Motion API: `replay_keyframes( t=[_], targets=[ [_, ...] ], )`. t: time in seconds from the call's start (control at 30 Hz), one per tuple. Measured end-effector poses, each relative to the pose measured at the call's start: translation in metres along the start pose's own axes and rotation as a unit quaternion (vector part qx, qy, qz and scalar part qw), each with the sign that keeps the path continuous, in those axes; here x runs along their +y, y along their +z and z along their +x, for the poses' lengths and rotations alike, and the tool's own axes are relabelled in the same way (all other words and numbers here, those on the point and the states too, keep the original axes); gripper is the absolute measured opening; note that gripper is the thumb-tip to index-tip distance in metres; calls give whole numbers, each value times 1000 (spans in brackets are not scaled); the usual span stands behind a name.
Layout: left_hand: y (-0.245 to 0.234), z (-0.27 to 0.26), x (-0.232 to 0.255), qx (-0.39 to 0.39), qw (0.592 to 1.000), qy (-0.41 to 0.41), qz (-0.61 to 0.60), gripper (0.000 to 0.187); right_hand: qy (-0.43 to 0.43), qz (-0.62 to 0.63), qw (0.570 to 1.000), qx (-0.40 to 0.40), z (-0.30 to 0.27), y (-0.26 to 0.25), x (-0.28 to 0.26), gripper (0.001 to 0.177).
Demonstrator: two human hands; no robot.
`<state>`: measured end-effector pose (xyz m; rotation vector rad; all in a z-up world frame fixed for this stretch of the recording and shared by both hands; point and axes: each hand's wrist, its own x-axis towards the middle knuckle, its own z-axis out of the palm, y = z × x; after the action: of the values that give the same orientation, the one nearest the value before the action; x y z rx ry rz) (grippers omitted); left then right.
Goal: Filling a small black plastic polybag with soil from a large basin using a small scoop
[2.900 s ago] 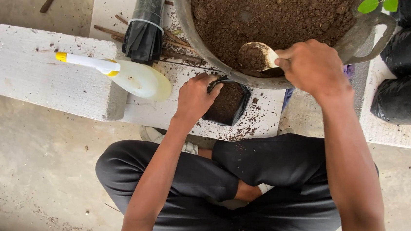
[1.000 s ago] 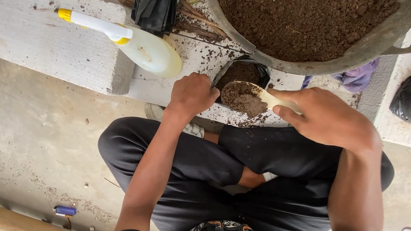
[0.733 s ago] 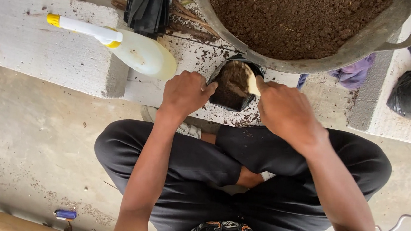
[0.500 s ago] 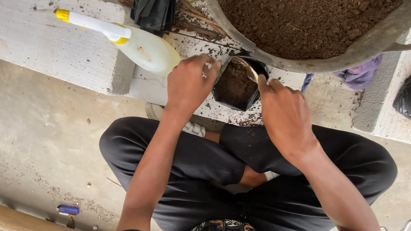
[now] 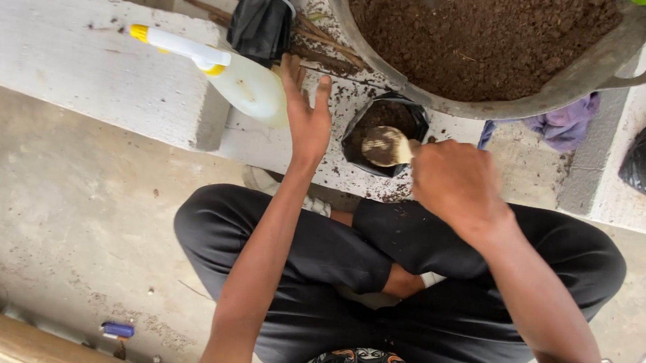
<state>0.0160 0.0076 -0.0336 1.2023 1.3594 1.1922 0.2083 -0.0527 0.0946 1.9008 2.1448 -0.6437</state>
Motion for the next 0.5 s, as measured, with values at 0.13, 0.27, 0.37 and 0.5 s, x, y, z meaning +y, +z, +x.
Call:
replay_keyframes(
  t=[0.13, 0.27, 0.37, 0.5],
  targets=[
    [-3, -3, -12, 36, 999, -36, 20, 85, 30, 1, 999, -33, 9, 3, 14, 28],
    [2, -7, -10, 74, 989, -90, 93, 89, 22, 16, 998, -50, 4, -15, 11, 34],
    [0, -9, 3, 57, 988, -80, 116, 89, 31, 28, 997, -73, 7, -19, 11, 37],
    [5, 15, 45, 27, 974, 7, 224, 54, 20, 19, 997, -74, 11, -6, 19, 39]
  ],
)
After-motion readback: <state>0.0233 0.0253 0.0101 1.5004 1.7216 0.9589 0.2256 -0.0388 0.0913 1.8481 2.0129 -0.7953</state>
